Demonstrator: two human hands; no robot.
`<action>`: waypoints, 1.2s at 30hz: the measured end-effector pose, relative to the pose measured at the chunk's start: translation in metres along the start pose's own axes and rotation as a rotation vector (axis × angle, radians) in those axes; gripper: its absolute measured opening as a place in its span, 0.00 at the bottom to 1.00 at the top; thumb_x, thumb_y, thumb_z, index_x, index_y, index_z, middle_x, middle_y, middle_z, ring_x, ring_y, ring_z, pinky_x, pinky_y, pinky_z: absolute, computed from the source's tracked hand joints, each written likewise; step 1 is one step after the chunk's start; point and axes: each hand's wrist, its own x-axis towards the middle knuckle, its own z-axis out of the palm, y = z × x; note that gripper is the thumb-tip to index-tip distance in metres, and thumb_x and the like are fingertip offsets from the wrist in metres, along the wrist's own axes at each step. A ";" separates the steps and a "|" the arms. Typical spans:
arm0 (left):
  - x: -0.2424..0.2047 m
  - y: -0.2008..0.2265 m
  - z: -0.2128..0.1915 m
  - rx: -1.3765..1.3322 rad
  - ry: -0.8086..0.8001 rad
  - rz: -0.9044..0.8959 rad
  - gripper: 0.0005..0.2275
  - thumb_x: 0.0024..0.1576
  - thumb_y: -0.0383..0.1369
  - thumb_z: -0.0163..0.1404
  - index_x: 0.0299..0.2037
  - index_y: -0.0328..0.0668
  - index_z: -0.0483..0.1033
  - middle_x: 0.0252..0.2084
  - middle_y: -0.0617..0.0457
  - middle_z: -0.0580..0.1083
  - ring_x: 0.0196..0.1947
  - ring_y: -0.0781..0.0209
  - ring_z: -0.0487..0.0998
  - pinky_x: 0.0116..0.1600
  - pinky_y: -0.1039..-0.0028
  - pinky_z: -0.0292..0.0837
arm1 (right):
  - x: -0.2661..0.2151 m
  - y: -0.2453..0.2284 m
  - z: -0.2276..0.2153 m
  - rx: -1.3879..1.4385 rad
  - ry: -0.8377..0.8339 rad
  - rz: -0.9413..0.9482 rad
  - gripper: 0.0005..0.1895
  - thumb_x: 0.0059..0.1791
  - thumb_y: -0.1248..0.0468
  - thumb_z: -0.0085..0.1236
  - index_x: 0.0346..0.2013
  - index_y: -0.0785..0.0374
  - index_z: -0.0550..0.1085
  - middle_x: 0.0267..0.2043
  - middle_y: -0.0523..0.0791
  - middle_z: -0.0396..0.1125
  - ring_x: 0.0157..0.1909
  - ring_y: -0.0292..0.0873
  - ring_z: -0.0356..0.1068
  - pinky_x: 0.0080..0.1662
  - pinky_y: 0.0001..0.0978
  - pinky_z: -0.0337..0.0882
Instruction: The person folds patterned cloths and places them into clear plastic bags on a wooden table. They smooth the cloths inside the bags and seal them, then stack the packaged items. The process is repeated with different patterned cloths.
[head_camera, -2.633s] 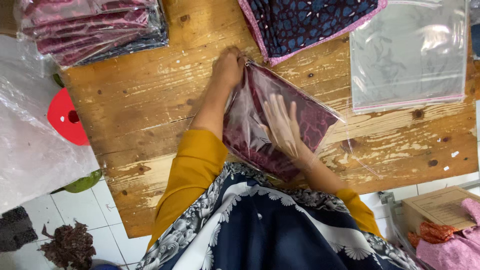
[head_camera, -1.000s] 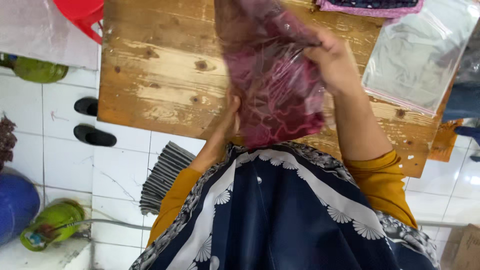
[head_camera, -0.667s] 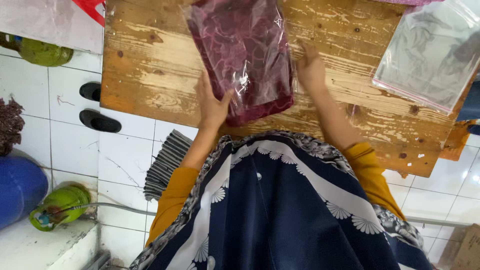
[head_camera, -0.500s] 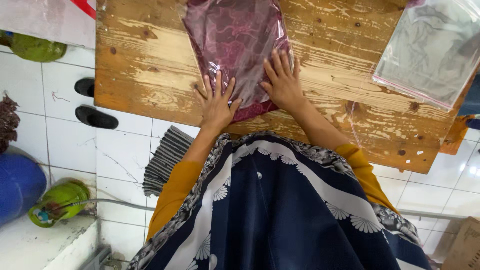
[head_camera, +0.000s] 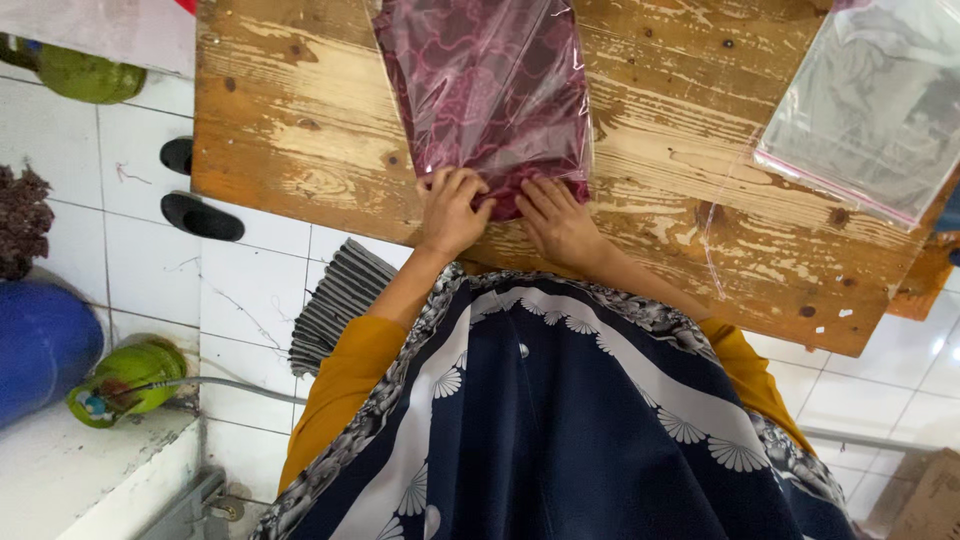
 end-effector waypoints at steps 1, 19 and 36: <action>0.001 0.002 -0.003 -0.017 -0.034 -0.028 0.16 0.46 0.41 0.63 0.42 0.46 0.80 0.49 0.56 0.73 0.56 0.53 0.68 0.61 0.49 0.52 | 0.001 0.000 0.000 0.004 -0.034 0.072 0.26 0.51 0.59 0.55 0.62 0.67 0.69 0.65 0.60 0.64 0.67 0.61 0.63 0.65 0.56 0.64; 0.023 0.030 -0.032 0.097 0.319 0.267 0.07 0.59 0.33 0.58 0.47 0.49 0.83 0.44 0.59 0.74 0.43 0.60 0.72 0.50 0.61 0.58 | 0.148 0.025 0.117 -0.088 0.129 0.354 0.32 0.55 0.46 0.47 0.74 0.45 0.60 0.79 0.49 0.43 0.79 0.58 0.37 0.65 0.84 0.38; 0.048 -0.021 -0.082 -0.293 0.077 0.335 0.15 0.60 0.36 0.54 0.56 0.43 0.76 0.54 0.49 0.72 0.52 0.51 0.73 0.57 0.56 0.64 | 0.224 0.063 0.122 0.100 -0.031 0.526 0.29 0.65 0.52 0.32 0.80 0.56 0.49 0.84 0.52 0.35 0.83 0.55 0.28 0.72 0.81 0.29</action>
